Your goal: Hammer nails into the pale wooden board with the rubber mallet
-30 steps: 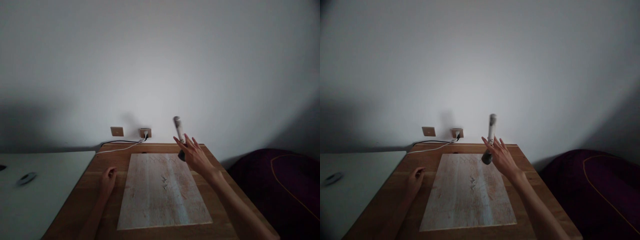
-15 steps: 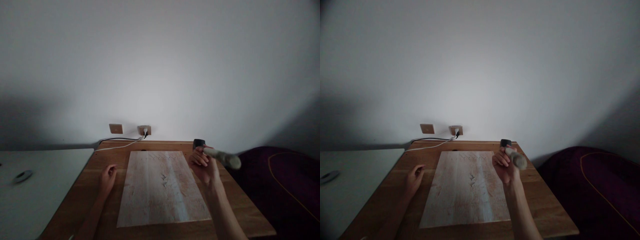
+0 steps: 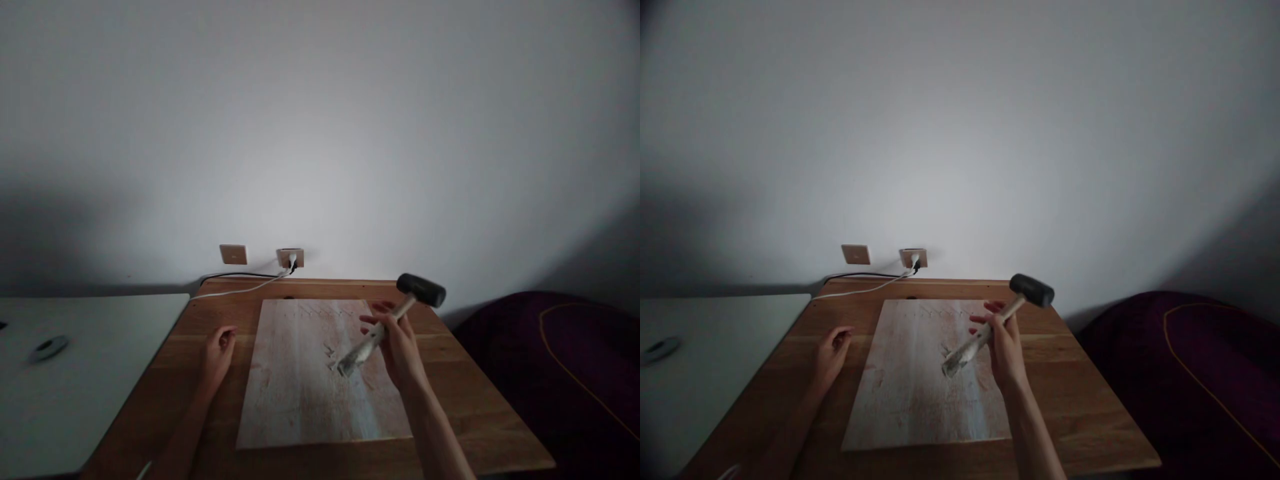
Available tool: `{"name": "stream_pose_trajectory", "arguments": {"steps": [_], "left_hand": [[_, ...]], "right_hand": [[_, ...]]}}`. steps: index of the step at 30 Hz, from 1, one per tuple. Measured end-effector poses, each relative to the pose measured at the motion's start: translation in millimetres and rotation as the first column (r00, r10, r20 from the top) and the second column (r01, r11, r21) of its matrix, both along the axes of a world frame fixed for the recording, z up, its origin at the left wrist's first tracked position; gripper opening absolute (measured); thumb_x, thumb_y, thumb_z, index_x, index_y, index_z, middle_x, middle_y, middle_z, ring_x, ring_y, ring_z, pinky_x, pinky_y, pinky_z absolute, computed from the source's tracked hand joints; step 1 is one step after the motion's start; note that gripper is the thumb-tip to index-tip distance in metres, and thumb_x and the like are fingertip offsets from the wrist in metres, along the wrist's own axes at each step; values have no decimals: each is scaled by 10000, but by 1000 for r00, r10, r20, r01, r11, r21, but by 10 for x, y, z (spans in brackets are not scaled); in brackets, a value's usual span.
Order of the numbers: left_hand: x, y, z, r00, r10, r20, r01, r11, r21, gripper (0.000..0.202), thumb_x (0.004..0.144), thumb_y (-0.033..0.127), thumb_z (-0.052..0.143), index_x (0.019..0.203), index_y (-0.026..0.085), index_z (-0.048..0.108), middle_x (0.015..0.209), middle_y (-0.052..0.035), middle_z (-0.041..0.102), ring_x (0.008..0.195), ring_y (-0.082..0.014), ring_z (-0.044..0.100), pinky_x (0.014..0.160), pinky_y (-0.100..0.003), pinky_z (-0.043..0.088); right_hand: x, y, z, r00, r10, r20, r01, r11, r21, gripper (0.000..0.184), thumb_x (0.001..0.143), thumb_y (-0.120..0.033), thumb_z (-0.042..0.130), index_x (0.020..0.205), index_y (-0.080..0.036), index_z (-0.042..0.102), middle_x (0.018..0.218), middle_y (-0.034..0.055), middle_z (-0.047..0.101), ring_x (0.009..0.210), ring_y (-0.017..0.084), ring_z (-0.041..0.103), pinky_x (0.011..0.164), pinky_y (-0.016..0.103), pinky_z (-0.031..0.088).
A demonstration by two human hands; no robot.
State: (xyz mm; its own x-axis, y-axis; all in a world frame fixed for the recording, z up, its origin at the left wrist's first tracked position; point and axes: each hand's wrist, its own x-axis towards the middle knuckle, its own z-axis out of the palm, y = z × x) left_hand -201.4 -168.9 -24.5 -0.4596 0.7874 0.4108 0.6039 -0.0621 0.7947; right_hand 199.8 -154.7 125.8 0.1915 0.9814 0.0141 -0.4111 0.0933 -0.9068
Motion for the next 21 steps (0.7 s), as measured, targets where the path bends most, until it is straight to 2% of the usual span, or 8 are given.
{"name": "stream_pose_trajectory", "arguments": {"steps": [3,6,9,11,13,16,19,21], "left_hand": [[20,1,27,1000,-5,1,5,1000,5,322,792,504,528,831,235,702,811,-63,758,711,-237,689,666,-343,562],[34,-1,48,1000,-1,-9,1,1000,7,300,785,487,533,821,240,698,798,-58,756,704,-233,683,670,-343,563],[32,-4,49,1000,-2,-18,2,1000,9,294,784,478,530,815,239,699,793,-58,753,708,-232,682,671,-341,562],[21,-2,33,1000,0,-24,1,1000,19,307,791,485,526,817,234,700,802,-64,753,711,-232,683,669,-341,558],[5,2,8,1000,2,-27,-1,1000,23,327,797,498,526,827,227,705,812,-67,754,715,-231,683,670,-339,553],[-15,10,-27,1000,-13,-25,13,1000,14,342,798,505,536,847,218,715,803,-63,751,713,-227,679,676,-335,548],[-14,14,-36,1000,-15,-18,15,1000,14,335,799,495,533,844,216,714,796,-61,747,707,-223,673,672,-330,542],[-7,15,-28,1000,-7,-15,7,1000,18,330,797,494,530,829,218,708,787,-61,742,695,-221,665,661,-328,540]], "right_hand": [[49,-17,19,879,7,476,-82,987,138,417,784,-360,781,1145,-264,594,1005,26,699,926,244,710,793,365,575],[104,-35,125,418,-245,875,-99,945,312,117,855,-269,682,962,-218,678,893,65,697,845,263,676,809,404,533],[112,-65,215,-52,-507,860,-267,837,477,268,872,-62,571,1042,-208,718,953,98,698,944,287,647,989,477,465],[105,-62,191,-147,-549,822,-372,801,469,372,898,-32,533,1174,-211,704,1001,110,697,990,287,637,1042,493,438],[103,-29,97,-66,-528,847,-287,823,491,336,914,-130,598,1229,-206,686,1008,113,691,962,291,643,995,507,472],[83,26,-40,392,-372,841,-23,910,413,420,837,-361,740,1218,-191,690,990,100,698,836,270,664,841,478,544],[6,22,30,889,-82,451,7,986,165,396,764,-456,795,1059,-196,743,1042,91,739,830,245,697,813,441,579],[-31,-4,185,998,1,62,-4,999,48,289,759,-431,795,946,-213,758,1120,71,749,968,255,711,904,455,583]]}}
